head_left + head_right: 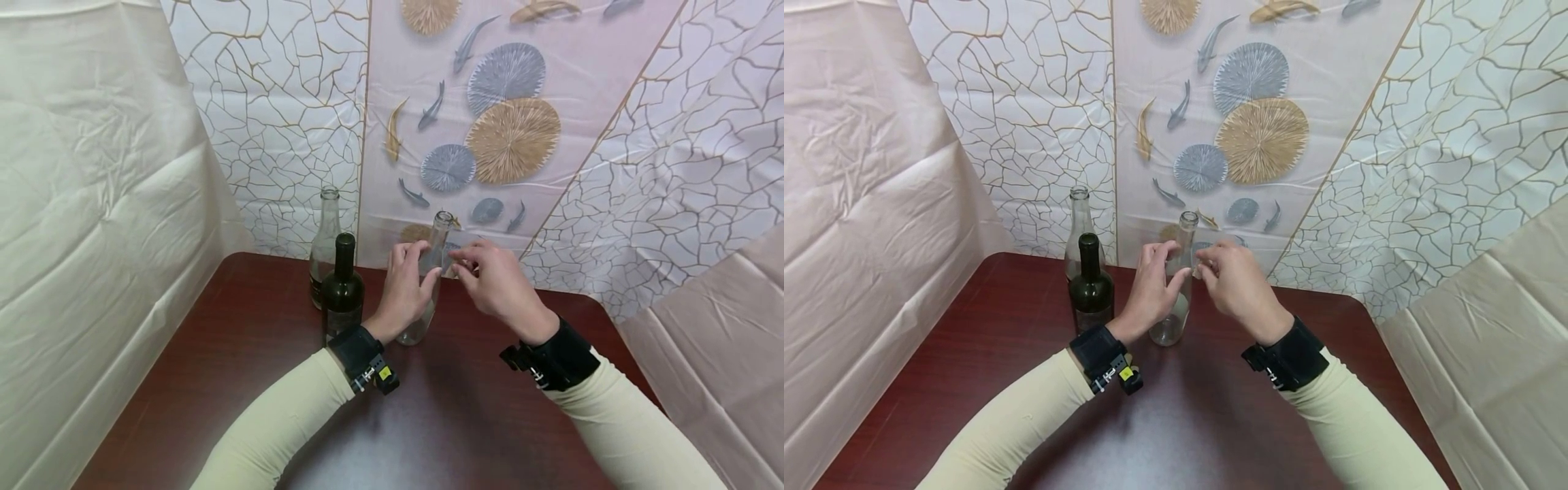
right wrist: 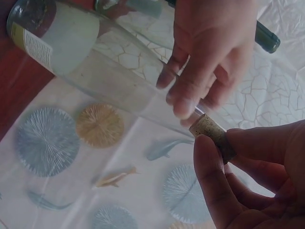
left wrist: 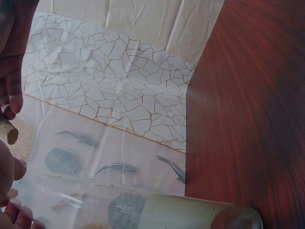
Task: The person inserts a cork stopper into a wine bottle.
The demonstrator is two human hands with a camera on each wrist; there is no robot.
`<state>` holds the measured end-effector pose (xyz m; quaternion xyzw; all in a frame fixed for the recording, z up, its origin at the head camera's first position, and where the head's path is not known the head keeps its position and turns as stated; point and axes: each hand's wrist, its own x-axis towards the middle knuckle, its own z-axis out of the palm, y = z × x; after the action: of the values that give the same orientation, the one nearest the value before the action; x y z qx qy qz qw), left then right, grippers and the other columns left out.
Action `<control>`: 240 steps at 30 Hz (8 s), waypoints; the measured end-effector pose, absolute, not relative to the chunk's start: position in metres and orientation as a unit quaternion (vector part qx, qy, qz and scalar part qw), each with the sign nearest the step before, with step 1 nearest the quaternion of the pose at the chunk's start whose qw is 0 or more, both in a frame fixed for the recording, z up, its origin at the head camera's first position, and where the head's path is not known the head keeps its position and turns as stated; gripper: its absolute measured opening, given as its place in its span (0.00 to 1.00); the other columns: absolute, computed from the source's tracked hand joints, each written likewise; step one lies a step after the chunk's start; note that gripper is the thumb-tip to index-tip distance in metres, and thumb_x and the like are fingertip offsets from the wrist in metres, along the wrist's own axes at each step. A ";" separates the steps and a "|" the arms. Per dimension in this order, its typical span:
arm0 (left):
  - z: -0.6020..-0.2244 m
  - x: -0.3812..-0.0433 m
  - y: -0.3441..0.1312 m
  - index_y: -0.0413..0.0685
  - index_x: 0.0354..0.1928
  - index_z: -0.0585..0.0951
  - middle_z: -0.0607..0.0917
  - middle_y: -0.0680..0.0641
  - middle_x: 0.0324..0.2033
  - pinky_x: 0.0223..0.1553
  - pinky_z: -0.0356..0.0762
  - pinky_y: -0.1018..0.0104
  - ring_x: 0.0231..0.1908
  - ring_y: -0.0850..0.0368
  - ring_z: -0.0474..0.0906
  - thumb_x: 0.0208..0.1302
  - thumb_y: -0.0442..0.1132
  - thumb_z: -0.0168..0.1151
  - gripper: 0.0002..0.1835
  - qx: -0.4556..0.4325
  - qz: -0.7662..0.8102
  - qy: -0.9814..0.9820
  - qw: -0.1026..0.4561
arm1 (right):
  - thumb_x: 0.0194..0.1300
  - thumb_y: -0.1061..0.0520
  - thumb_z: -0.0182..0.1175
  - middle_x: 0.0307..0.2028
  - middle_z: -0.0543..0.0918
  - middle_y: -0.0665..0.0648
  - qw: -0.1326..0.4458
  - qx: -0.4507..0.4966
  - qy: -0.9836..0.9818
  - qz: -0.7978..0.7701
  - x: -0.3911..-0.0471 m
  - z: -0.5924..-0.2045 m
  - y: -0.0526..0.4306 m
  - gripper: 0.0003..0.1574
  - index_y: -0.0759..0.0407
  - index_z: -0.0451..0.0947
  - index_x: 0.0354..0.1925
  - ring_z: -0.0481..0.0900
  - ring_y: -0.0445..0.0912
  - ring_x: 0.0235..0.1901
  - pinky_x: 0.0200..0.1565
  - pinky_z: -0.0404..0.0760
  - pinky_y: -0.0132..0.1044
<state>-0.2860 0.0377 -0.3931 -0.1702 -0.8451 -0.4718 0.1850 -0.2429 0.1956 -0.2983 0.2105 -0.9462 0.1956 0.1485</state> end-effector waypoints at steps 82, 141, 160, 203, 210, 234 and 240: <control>-0.402 -0.285 0.035 0.51 0.72 0.68 0.68 0.42 0.64 0.59 0.76 0.54 0.63 0.49 0.67 0.74 0.44 0.66 0.29 -0.167 -0.469 -0.850 0.173 | 0.74 0.63 0.61 0.46 0.87 0.65 0.193 0.242 -0.943 0.121 -0.276 -0.220 0.165 0.16 0.64 0.87 0.55 0.84 0.55 0.39 0.41 0.82 0.49; -0.404 -0.285 0.036 0.50 0.71 0.69 0.68 0.42 0.64 0.62 0.75 0.53 0.65 0.49 0.66 0.74 0.44 0.66 0.28 -0.168 -0.464 -0.851 0.177 | 0.67 0.60 0.67 0.40 0.92 0.62 0.067 0.251 -0.964 0.050 -0.282 -0.161 0.153 0.11 0.62 0.90 0.46 0.88 0.57 0.45 0.52 0.84 0.53; -0.405 -0.286 0.036 0.51 0.71 0.69 0.68 0.43 0.64 0.58 0.75 0.55 0.62 0.49 0.67 0.74 0.44 0.65 0.27 -0.178 -0.469 -0.846 0.182 | 0.59 0.63 0.65 0.31 0.89 0.56 0.036 0.261 -0.965 0.011 -0.294 -0.161 0.146 0.05 0.56 0.88 0.29 0.85 0.53 0.38 0.45 0.82 0.49; -0.406 -0.288 0.036 0.49 0.71 0.69 0.68 0.42 0.64 0.59 0.76 0.52 0.64 0.48 0.66 0.74 0.44 0.66 0.28 -0.170 -0.481 -0.842 0.175 | 0.68 0.63 0.62 0.29 0.86 0.57 0.087 0.235 -0.965 0.072 -0.284 -0.185 0.154 0.10 0.60 0.86 0.30 0.82 0.52 0.32 0.43 0.79 0.48; -0.405 -0.288 0.038 0.51 0.70 0.69 0.69 0.42 0.62 0.59 0.75 0.52 0.63 0.48 0.66 0.73 0.44 0.67 0.28 -0.168 -0.474 -0.844 0.186 | 0.70 0.61 0.63 0.32 0.89 0.58 0.138 0.228 -0.958 0.107 -0.282 -0.197 0.159 0.09 0.60 0.88 0.34 0.84 0.52 0.34 0.43 0.80 0.49; -0.406 -0.286 0.044 0.49 0.72 0.68 0.69 0.41 0.63 0.56 0.75 0.56 0.62 0.48 0.67 0.74 0.47 0.64 0.30 -0.179 -0.457 -0.851 0.187 | 0.70 0.62 0.67 0.34 0.85 0.56 0.348 0.319 -0.857 0.206 -0.257 -0.274 0.180 0.03 0.61 0.86 0.41 0.80 0.46 0.30 0.33 0.77 0.38; -0.410 -0.276 0.040 0.50 0.77 0.65 0.66 0.43 0.66 0.62 0.76 0.54 0.65 0.49 0.67 0.71 0.48 0.69 0.37 -0.148 -0.444 -0.871 0.149 | 0.68 0.60 0.70 0.38 0.85 0.58 0.364 0.317 -0.843 0.239 -0.251 -0.296 0.184 0.16 0.64 0.83 0.52 0.81 0.46 0.31 0.33 0.77 0.35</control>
<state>-0.2757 0.0397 -0.4096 -0.1480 -0.8712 -0.4438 0.1490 -0.2507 0.1836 -0.2959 0.3173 -0.8426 0.2385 0.3640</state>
